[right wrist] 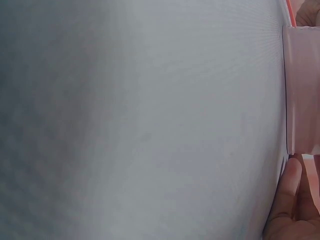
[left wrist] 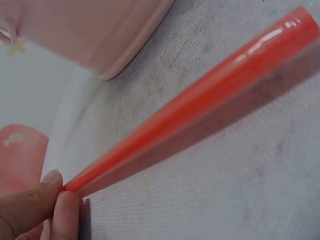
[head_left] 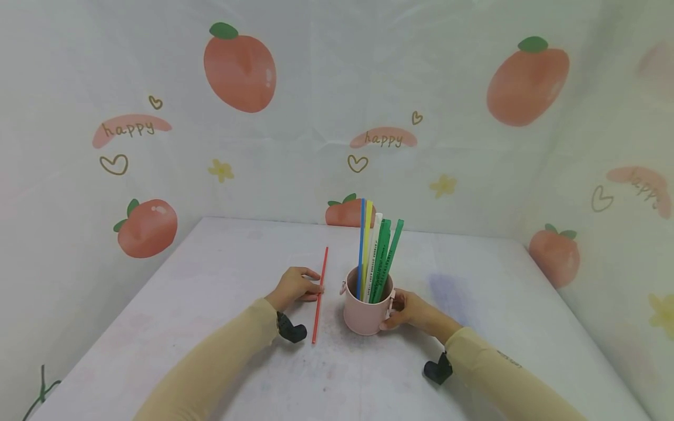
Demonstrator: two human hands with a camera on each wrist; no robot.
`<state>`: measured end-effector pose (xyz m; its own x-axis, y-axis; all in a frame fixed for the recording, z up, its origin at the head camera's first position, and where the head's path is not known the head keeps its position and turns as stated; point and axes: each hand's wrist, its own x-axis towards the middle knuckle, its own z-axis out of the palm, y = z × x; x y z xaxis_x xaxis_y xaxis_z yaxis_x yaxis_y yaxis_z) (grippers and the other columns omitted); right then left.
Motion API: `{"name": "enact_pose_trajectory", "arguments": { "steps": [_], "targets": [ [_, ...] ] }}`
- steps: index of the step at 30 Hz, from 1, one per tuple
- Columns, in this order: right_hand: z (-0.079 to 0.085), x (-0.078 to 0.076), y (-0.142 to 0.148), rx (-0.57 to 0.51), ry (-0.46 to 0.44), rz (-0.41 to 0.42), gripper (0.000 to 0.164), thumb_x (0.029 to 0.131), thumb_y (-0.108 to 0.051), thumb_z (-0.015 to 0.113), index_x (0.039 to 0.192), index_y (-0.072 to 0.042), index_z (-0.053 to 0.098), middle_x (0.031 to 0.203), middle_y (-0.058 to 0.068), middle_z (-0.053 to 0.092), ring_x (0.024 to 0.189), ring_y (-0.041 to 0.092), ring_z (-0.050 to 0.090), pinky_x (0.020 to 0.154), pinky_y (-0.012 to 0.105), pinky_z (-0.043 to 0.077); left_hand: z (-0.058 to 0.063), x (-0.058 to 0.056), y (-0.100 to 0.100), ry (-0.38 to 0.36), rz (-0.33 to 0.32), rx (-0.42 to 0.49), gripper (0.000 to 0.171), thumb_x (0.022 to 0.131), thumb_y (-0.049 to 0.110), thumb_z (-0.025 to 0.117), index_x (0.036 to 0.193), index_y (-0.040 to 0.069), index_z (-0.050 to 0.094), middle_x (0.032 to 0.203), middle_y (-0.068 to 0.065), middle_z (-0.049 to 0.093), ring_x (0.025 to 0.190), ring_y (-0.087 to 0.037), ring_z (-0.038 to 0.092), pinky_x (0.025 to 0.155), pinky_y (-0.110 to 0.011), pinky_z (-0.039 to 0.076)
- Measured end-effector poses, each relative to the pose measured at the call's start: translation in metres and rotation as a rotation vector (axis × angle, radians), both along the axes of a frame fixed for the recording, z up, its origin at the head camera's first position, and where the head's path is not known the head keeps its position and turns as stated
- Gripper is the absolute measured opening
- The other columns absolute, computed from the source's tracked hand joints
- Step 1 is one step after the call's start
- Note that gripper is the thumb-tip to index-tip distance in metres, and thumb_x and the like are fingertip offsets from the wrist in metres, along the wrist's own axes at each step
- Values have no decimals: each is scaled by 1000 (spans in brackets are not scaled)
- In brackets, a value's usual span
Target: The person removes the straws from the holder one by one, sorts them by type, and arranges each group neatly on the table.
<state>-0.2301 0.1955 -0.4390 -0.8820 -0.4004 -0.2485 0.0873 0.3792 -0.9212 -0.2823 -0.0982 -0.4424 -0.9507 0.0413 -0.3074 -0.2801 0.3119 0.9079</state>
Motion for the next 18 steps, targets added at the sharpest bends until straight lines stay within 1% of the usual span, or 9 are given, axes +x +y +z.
{"name": "enact_pose_trajectory", "arguments": {
  "steps": [1,3,6,8,11,13,14,18],
  "targets": [
    [0,0,0,19,-3,-10,73,69,-8,87,133,-2,54,117,3,61,104,19,48,92,30,41,0,0,0,1,0,2,36,80,-2,75,114,-2,66,89,-12,68,63,-10,67,63,-26,60],
    [0,1,-2,43,-12,-32,73,69,-8,87,134,-2,53,123,7,60,109,22,49,99,38,41,1,0,0,-1,0,-1,35,80,-2,75,114,-1,66,89,-12,68,63,-10,66,63,-26,59],
    [0,2,-3,81,-30,-65,74,70,-9,87,135,-4,52,129,11,57,115,25,48,108,49,38,1,1,0,-10,-1,-8,36,80,-1,76,115,-1,66,89,-12,68,64,-10,66,63,-26,59],
    [-1,2,-4,71,-33,-65,75,70,-7,86,136,-3,52,131,13,57,117,26,48,109,50,36,0,0,-1,-16,0,-13,37,80,-1,76,115,-1,66,89,-12,69,63,-10,66,62,-26,59],
    [-1,1,-4,69,-34,-60,75,70,-8,87,136,-3,51,128,12,58,114,24,49,106,46,38,0,-2,-1,-22,0,-5,37,80,0,76,116,-1,66,88,-12,70,62,-10,66,62,-25,59],
    [-1,1,-3,71,-33,-55,75,70,-8,86,136,-3,51,127,11,58,113,24,49,105,46,39,-1,-2,-2,-25,2,4,37,80,-1,76,116,0,66,87,-11,70,61,-9,66,61,-25,59],
    [-1,1,-3,80,-36,-59,74,70,-9,87,136,-4,52,127,10,58,113,24,48,106,47,38,-1,-2,-2,-27,1,8,37,80,0,76,116,0,66,87,-11,70,61,-9,65,61,-25,59],
    [-1,1,-2,82,-31,-53,74,72,-9,86,137,-4,51,131,13,56,118,27,48,110,52,36,-1,-3,-3,-32,-2,24,37,81,0,75,116,0,66,87,-10,70,61,-9,66,62,-26,59]
  ]
}}
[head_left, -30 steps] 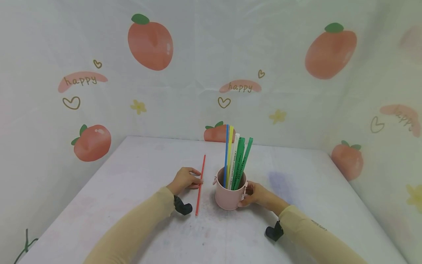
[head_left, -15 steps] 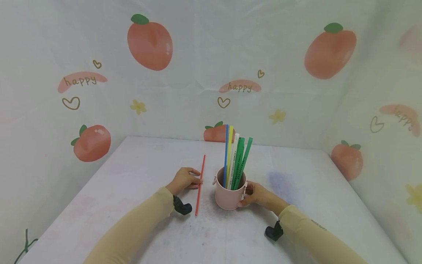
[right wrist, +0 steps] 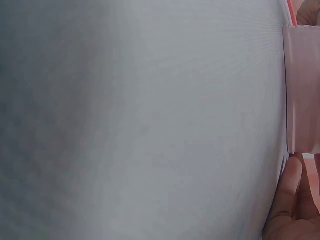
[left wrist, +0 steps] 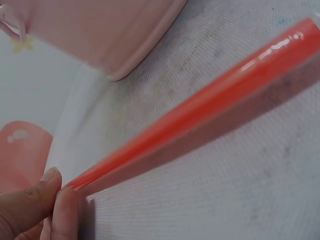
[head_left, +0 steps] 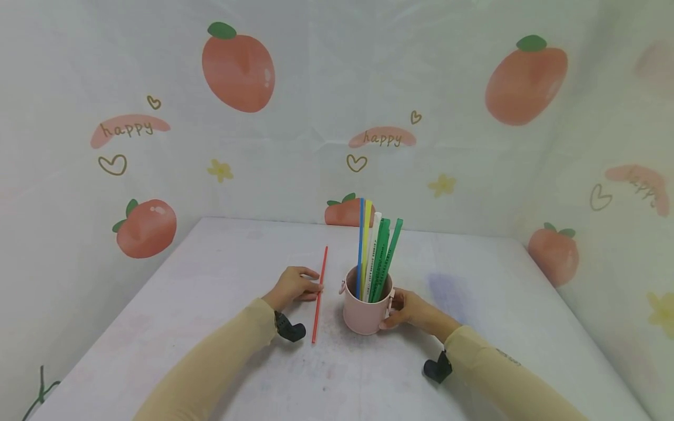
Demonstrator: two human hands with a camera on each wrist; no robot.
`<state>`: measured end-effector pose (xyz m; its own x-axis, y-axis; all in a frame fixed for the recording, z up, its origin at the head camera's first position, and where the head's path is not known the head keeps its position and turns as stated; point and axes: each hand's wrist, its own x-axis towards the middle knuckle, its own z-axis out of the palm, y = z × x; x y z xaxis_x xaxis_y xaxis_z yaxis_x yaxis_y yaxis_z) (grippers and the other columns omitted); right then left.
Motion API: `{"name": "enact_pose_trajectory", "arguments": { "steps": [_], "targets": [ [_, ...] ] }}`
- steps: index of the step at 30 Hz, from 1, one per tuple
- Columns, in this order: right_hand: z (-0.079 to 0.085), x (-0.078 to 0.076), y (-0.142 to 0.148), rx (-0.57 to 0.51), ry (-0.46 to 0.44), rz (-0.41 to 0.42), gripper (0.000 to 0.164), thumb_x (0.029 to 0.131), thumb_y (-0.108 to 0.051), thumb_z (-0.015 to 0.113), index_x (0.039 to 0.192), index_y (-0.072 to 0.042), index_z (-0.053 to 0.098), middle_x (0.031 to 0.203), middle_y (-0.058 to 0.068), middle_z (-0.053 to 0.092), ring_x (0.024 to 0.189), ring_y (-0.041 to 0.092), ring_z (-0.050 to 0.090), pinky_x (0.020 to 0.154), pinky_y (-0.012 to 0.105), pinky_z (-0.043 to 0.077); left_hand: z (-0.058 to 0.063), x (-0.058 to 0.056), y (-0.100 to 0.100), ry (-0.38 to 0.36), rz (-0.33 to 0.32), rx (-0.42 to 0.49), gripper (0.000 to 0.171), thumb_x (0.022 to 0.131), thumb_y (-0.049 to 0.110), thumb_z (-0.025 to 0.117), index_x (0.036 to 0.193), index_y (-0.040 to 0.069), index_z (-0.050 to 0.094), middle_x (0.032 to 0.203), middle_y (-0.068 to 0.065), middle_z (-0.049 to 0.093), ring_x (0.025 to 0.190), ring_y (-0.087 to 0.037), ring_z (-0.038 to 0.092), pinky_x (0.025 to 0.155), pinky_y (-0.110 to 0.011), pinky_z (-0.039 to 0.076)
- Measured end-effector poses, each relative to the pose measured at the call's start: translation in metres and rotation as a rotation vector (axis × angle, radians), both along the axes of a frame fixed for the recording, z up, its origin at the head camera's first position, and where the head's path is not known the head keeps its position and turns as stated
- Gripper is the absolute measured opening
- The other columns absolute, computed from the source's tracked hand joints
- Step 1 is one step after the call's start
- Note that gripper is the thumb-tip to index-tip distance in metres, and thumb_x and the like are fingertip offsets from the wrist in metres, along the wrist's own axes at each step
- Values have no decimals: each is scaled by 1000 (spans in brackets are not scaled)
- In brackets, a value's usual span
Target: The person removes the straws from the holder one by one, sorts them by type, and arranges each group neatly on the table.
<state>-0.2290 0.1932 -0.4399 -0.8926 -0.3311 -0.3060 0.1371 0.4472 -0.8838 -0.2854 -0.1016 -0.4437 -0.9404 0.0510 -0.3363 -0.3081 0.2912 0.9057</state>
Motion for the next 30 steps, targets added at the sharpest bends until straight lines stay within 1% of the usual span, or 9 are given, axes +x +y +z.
{"name": "enact_pose_trajectory", "arguments": {
  "steps": [5,8,11,13,18,22,24,26,30],
  "targets": [
    [0,-1,-1,-1,4,4,72,72,-8,86,135,-3,52,129,13,57,116,26,49,109,51,37,2,-1,-4,-2,0,32,36,81,0,75,117,0,66,85,-9,72,62,-10,66,62,-25,59],
    [0,-2,-1,-9,1,3,73,71,-8,86,135,-3,53,126,10,59,112,24,49,105,46,39,10,-1,-6,15,0,34,36,83,3,75,118,1,66,85,-8,71,64,-10,64,63,-24,58],
    [0,-2,-1,-16,5,13,75,70,-9,87,136,-3,52,124,8,60,109,21,50,100,40,42,25,-1,-4,42,-17,70,36,86,7,72,120,2,64,92,-10,69,68,-11,64,67,-25,58],
    [0,-2,0,-29,12,25,77,69,-9,87,137,-3,51,125,10,60,109,21,50,99,38,42,38,1,-1,72,-57,105,36,89,10,69,123,2,62,102,-14,68,73,-12,65,72,-27,59],
    [0,-1,2,-28,11,18,75,71,-8,86,136,-1,51,130,13,57,115,25,50,107,47,38,71,10,11,184,-186,170,36,94,18,64,127,5,60,117,-19,65,90,-19,67,83,-35,58],
    [0,0,2,-18,-4,3,74,71,-8,86,137,-2,50,132,15,55,118,27,49,110,53,35,89,20,21,264,-218,215,34,95,19,64,127,8,60,121,-16,65,100,-22,66,90,-36,56],
    [0,0,2,-20,-6,6,74,72,-8,85,137,-2,50,132,14,55,117,27,48,110,53,35,93,24,26,287,-219,233,35,94,18,64,127,8,60,122,-16,64,102,-22,66,93,-37,55],
    [0,0,2,-28,-3,11,74,72,-7,85,137,-2,50,131,14,56,116,26,48,110,52,35,92,25,31,301,-216,241,35,93,18,66,126,7,61,121,-15,64,102,-20,65,94,-37,54],
    [0,1,2,-42,-1,27,73,73,-8,85,137,-2,50,130,12,56,114,25,48,108,49,37,86,26,39,319,-201,244,37,91,15,69,125,5,61,116,-13,65,101,-18,65,94,-37,54]
  ]
}}
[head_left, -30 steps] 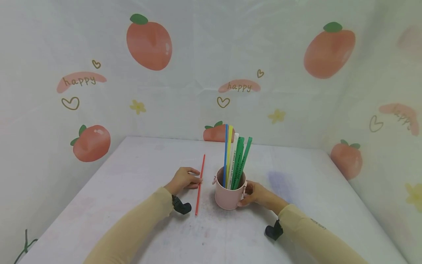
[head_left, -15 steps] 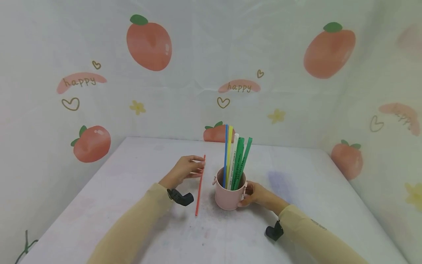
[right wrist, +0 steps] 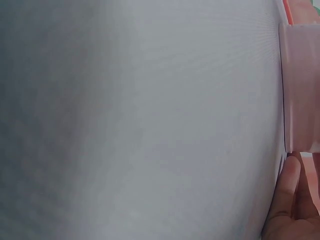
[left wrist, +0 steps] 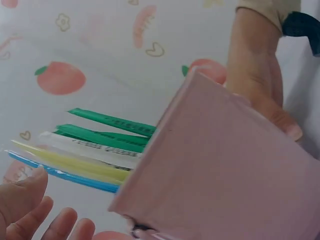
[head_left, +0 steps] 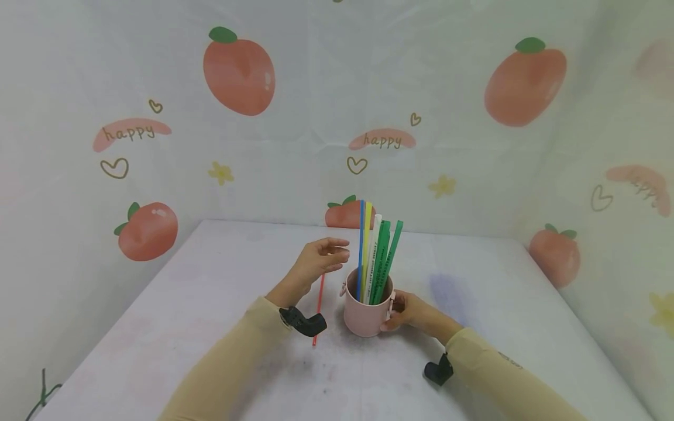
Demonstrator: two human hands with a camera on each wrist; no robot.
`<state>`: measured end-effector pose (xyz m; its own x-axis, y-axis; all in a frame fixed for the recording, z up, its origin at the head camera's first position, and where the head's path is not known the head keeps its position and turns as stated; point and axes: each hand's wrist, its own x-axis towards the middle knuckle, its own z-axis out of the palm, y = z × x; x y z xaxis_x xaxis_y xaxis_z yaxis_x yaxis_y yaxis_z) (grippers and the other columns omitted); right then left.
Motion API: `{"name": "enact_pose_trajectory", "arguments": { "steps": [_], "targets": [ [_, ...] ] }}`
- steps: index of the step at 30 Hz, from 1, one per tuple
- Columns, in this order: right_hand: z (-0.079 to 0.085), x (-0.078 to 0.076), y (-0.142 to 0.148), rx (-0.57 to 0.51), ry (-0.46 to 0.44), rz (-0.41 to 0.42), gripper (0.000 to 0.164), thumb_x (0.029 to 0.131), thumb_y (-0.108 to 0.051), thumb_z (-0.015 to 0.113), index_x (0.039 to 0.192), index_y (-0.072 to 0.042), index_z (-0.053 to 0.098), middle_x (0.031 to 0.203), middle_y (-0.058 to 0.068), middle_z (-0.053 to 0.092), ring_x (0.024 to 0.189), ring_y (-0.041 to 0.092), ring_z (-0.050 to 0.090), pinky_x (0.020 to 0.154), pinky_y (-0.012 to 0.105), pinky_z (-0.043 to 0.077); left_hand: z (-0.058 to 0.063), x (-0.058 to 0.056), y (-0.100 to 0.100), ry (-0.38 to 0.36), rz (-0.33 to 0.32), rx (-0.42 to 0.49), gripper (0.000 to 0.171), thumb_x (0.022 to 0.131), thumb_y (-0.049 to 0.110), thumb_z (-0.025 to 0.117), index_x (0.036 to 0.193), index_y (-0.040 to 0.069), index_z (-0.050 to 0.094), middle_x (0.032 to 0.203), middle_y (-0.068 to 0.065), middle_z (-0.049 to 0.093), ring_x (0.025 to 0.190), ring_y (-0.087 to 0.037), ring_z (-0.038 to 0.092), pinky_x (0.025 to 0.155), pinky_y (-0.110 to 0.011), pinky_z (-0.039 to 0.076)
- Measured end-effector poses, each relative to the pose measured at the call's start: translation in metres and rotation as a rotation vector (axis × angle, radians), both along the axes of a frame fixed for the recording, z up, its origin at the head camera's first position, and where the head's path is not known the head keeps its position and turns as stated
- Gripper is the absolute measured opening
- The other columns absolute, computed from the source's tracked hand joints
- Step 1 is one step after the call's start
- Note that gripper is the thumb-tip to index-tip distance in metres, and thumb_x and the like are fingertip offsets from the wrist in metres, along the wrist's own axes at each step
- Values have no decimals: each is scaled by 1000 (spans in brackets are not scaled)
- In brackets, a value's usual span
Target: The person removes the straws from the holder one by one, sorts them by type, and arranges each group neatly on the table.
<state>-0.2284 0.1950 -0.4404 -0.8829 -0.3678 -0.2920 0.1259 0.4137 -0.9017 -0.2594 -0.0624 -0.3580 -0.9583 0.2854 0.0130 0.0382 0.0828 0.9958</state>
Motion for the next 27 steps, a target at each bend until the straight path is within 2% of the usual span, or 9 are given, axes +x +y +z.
{"name": "enact_pose_trajectory", "arguments": {
  "steps": [7,13,17,24,27],
  "targets": [
    [1,2,-2,19,9,-6,72,73,-10,85,137,-3,51,136,15,54,123,30,48,111,55,34,-10,0,13,20,20,3,35,90,11,69,123,2,62,115,-16,65,102,-22,66,91,-39,55],
    [3,2,-3,26,8,-14,73,73,-8,84,137,-2,50,135,16,54,122,29,48,111,54,34,-14,-2,20,-15,16,-34,34,88,14,72,120,4,64,110,-13,67,99,-19,67,88,-39,57],
    [3,2,-2,16,17,4,72,73,-7,84,136,0,50,133,16,55,119,27,49,109,52,36,-16,-2,23,-24,21,-61,32,87,15,74,116,6,66,108,-12,68,100,-19,66,89,-40,56],
    [1,0,1,-18,29,47,70,73,-7,84,134,3,50,128,12,58,112,21,50,100,37,41,-18,-4,25,-19,32,-92,32,86,16,75,115,6,66,104,-11,69,100,-19,64,88,-40,57],
    [2,0,1,-21,24,44,70,73,-6,84,134,3,50,127,11,58,110,21,50,100,36,41,-18,-3,25,-13,31,-94,32,85,15,75,114,5,66,104,-11,69,98,-18,64,87,-39,57]
  ]
}}
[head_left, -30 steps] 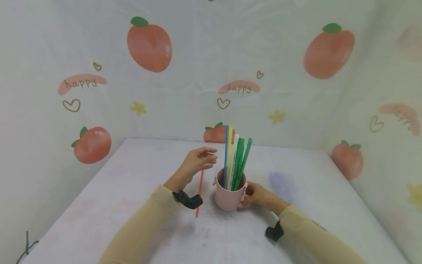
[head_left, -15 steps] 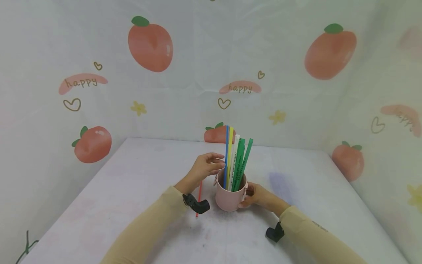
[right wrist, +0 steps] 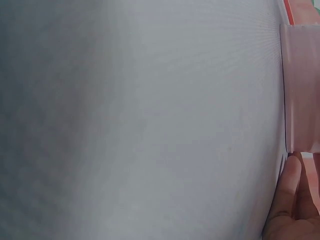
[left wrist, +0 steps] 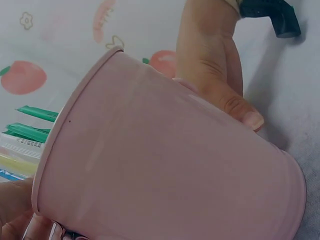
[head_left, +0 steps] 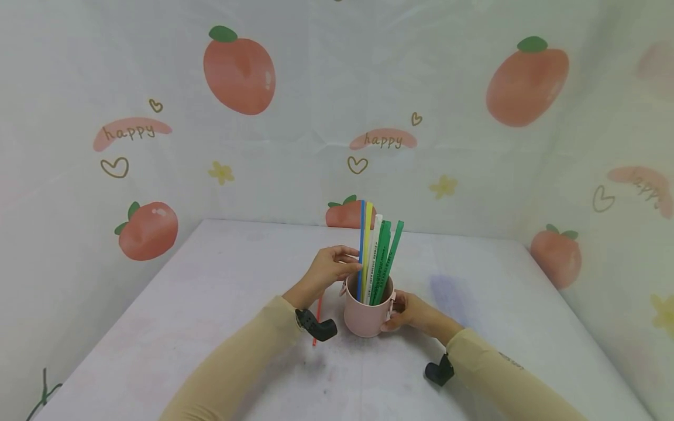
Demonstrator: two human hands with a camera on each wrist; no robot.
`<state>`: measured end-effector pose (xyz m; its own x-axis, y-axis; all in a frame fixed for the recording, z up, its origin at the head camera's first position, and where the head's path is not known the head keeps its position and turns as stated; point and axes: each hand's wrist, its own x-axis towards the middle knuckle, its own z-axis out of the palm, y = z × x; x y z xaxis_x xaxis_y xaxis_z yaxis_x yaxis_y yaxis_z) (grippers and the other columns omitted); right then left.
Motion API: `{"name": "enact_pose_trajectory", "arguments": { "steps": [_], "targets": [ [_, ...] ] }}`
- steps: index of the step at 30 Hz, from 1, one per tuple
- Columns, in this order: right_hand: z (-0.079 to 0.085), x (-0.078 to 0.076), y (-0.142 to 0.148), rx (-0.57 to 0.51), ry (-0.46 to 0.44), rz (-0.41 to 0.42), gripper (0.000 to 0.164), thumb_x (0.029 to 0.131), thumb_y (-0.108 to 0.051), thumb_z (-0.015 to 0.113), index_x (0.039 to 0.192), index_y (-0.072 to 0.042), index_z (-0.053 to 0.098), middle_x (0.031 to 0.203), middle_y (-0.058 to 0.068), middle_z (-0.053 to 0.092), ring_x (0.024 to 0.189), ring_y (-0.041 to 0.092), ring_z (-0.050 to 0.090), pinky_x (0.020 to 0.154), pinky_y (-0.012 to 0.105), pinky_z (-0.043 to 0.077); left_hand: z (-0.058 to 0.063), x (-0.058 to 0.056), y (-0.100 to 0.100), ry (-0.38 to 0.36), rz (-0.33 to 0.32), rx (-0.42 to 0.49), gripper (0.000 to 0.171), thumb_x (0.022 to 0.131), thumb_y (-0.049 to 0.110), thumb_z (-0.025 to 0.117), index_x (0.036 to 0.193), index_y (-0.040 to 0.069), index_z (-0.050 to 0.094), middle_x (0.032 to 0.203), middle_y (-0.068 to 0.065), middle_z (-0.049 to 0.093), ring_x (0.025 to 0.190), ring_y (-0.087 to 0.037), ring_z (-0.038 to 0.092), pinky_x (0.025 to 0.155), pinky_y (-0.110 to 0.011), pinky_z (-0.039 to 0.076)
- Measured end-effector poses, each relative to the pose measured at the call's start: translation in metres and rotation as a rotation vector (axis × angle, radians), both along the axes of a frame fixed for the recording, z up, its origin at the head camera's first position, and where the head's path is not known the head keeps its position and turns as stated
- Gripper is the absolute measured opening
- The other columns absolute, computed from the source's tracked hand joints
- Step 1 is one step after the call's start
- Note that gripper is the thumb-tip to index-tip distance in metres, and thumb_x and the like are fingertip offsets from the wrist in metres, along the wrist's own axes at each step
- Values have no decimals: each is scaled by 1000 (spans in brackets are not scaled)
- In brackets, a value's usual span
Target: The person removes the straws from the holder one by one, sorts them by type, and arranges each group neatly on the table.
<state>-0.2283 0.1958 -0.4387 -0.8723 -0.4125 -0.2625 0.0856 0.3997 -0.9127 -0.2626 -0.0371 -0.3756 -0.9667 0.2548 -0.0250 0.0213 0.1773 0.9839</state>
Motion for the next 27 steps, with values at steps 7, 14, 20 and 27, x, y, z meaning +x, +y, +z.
{"name": "enact_pose_trajectory", "arguments": {
  "steps": [7,14,20,27],
  "targets": [
    [1,1,-1,6,-12,-11,69,74,-6,83,134,1,50,127,11,57,111,21,49,102,40,41,0,-1,1,-5,0,-12,33,85,13,75,115,3,67,105,-12,70,97,-18,64,87,-40,57],
    [0,0,-1,29,-5,-20,70,73,-7,84,134,1,50,129,14,57,113,24,50,105,45,40,0,-3,2,3,1,-22,30,84,12,76,111,3,68,103,-12,70,95,-17,65,84,-36,57],
    [-1,-2,-1,34,-23,-39,70,73,-8,84,135,-1,51,128,12,58,112,23,50,106,47,39,1,-4,2,-1,6,-37,28,84,12,76,110,4,69,102,-11,70,95,-18,65,82,-35,58],
    [-1,-1,0,18,-5,-8,70,73,-7,84,134,1,51,126,12,58,110,22,50,100,39,41,3,-3,2,2,15,-27,28,84,12,76,110,3,68,100,-11,69,90,-16,65,83,-34,57]
  ]
}}
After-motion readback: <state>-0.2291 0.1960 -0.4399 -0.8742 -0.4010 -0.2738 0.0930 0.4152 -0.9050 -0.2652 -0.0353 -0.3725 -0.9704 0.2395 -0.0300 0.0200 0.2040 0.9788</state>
